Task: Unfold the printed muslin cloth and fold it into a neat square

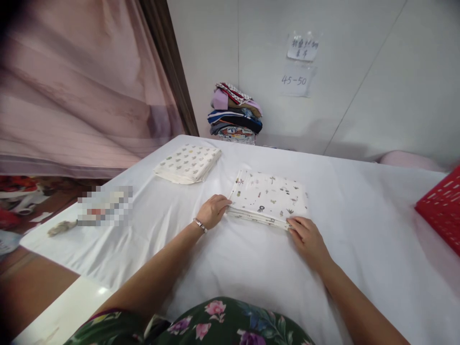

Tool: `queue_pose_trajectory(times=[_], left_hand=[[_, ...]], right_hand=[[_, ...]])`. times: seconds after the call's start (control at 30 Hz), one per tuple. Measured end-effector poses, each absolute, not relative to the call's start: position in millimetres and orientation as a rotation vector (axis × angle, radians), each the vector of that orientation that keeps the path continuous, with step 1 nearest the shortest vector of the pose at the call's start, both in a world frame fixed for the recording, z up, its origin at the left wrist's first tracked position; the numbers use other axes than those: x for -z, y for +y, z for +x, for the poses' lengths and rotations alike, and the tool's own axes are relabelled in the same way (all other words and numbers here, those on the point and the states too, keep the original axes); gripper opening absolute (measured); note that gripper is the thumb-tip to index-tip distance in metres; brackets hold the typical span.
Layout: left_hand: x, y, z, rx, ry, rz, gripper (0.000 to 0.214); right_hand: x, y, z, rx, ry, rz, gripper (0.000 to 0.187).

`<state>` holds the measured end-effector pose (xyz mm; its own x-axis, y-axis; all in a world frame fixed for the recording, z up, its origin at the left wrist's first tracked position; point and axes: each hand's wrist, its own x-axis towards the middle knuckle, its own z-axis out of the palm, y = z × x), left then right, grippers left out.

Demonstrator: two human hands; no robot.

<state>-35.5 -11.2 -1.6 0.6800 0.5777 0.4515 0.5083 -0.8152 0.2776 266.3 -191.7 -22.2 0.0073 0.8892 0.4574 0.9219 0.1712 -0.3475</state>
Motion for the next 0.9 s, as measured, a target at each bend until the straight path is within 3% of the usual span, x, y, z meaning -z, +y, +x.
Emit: queue_pose_trajectory(times=[0.9], left_hand=[[1.8,-15.9,-39.0,-0.706,0.922,2.906,0.02]], right_hand=[[25.5,-192.1,266.7,0.111,-1.865,-1.709,0.031]])
